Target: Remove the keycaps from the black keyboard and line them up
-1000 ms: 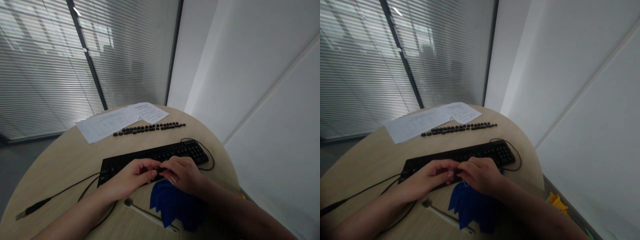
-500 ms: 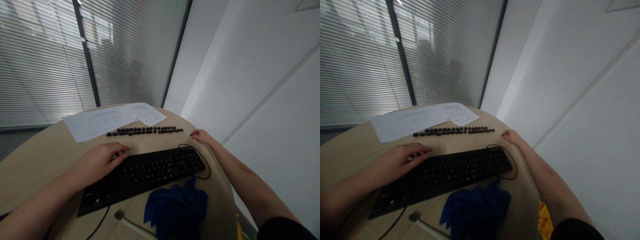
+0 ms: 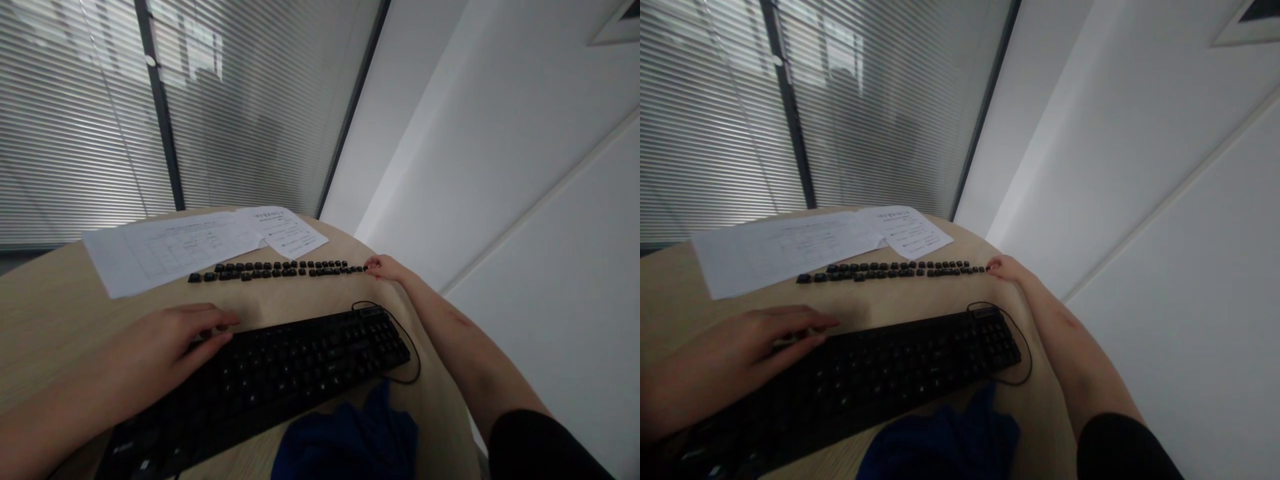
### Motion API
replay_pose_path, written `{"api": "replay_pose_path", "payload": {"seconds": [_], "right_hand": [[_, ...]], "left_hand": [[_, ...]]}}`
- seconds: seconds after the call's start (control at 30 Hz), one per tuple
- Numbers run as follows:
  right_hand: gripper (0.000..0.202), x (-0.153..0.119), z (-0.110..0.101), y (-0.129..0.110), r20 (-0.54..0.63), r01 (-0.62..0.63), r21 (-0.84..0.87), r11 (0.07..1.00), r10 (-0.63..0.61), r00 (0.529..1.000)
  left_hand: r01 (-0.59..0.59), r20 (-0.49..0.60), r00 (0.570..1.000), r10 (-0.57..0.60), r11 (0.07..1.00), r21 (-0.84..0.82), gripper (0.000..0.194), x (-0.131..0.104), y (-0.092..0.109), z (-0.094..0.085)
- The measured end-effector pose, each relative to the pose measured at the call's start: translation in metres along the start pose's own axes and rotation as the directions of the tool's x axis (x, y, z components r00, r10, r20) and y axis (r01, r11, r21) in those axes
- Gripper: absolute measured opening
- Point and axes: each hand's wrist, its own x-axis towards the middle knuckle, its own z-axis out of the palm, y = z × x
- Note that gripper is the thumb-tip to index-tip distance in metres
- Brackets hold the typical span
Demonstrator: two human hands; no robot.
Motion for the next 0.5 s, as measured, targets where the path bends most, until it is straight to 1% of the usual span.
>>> {"api": "replay_pose_path", "payload": {"seconds": [0.13, 0.3, 0.43, 0.5], "right_hand": [[0.024, 0.0, 0.004, 0.003, -0.017, 0.006, 0.044, 0.999, -0.005, 1.0], [0.025, -0.003, 0.007, 0.005, -0.059, 0.02, 0.109, 0.994, -0.014, 0.998], [0.034, -0.012, 0.004, 0.004, -0.126, 0.044, 0.178, 0.983, -0.022, 0.992], [0.03, -0.02, 0.001, 0.002, -0.185, 0.055, 0.211, 0.976, -0.016, 0.983]], "left_hand": [[-0.028, 0.042, 0.999, 0.029, 0.999, -0.03, 0.04, 0.0, 0.002, 0.004], [-0.027, 0.014, 1.0, 0.027, 0.999, -0.029, 0.039, -0.003, -0.002, 0.004], [-0.043, -0.001, 0.999, 0.043, 0.999, -0.02, 0.036, -0.002, 0.0, 0.001], [-0.051, 0.001, 0.999, 0.051, 0.999, -0.017, 0.034, -0.002, 0.002, -0.001]]}}
